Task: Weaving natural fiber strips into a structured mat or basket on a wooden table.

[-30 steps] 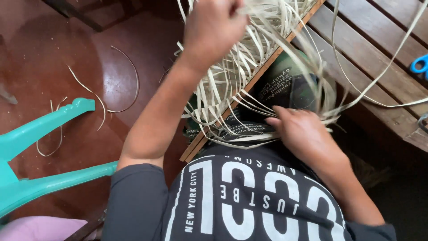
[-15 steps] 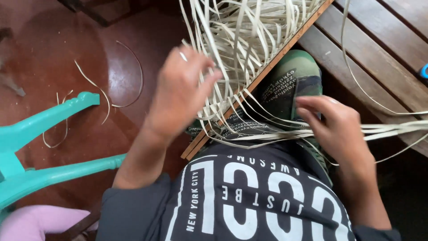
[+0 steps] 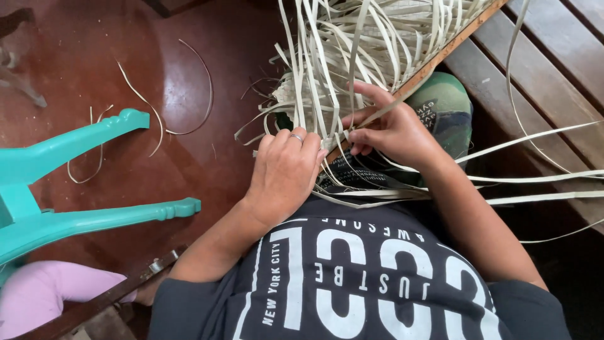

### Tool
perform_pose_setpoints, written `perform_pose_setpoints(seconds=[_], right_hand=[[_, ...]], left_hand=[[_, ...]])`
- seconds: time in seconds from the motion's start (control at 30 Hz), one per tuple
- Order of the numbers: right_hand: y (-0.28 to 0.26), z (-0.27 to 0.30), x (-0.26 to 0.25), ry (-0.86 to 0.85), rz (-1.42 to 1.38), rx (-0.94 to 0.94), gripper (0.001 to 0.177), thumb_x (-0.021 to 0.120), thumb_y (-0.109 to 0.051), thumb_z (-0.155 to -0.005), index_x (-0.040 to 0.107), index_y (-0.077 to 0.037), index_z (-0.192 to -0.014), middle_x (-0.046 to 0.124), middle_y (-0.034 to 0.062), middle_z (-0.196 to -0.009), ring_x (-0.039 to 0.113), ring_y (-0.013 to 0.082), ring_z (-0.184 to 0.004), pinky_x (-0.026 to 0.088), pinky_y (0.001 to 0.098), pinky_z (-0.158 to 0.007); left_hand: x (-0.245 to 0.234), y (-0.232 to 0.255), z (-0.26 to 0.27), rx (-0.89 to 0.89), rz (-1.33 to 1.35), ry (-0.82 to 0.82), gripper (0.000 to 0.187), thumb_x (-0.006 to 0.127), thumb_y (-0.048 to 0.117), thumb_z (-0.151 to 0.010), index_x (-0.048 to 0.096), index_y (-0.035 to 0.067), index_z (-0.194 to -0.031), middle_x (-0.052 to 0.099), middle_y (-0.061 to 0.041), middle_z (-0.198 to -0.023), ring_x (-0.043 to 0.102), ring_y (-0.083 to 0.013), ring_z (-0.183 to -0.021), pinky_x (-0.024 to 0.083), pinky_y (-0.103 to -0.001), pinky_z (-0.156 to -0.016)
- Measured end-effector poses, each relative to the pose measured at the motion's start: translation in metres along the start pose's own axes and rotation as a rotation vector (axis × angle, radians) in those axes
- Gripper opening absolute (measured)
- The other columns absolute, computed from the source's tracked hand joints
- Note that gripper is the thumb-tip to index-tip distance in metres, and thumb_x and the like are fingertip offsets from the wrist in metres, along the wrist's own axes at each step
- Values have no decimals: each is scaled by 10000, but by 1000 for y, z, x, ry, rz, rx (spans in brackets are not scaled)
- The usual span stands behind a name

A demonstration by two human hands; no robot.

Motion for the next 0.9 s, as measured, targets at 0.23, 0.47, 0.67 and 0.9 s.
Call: perform_pose_setpoints(seconds=[0.23,0.47,0.67,0.9], right_hand=[[12,-7,2,61,91,55,442,715,81,-844,642,-22,-1268,743,192,-898,751,258,-600,639,309,-507],[12,-10,2,54,108,112,266,810,49,-779,736,17,-1033,758,154,-831,766,219,-665,644,282,-605],[11,-12,5,79,198,27,127,790,55,-805,760,33,-927,742,179,-749,770,244,-640,655,312,-579],[1,-10,10,86,183,50,135,799,48,-805,767,32,-935,733,178,-726,769,238,-645,660,313,-603]], left_hand=[[6,-1,0,-12,-33,34,226,527,245,-1025,521,142,-824,431,8,-710,520,-217,-634,407,-350,-587],[20,3,7,26,-170,23,151,530,136,-950,518,130,-800,422,-10,-687,492,-227,-581,349,-377,-534],[-1,5,-7,16,-126,129,122,601,179,-785,532,153,-688,395,-13,-602,456,-242,-546,350,-384,-542],[-22,-22,17,-28,-161,141,78,606,248,-741,553,215,-694,428,17,-625,504,-219,-583,359,-373,-575]])
Point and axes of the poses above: each hand's wrist, its own z-axis away from the middle knuckle, its own x-axis out of the palm, y = z × x, the point moved 1 cm from there along -z, towards the middle knuckle
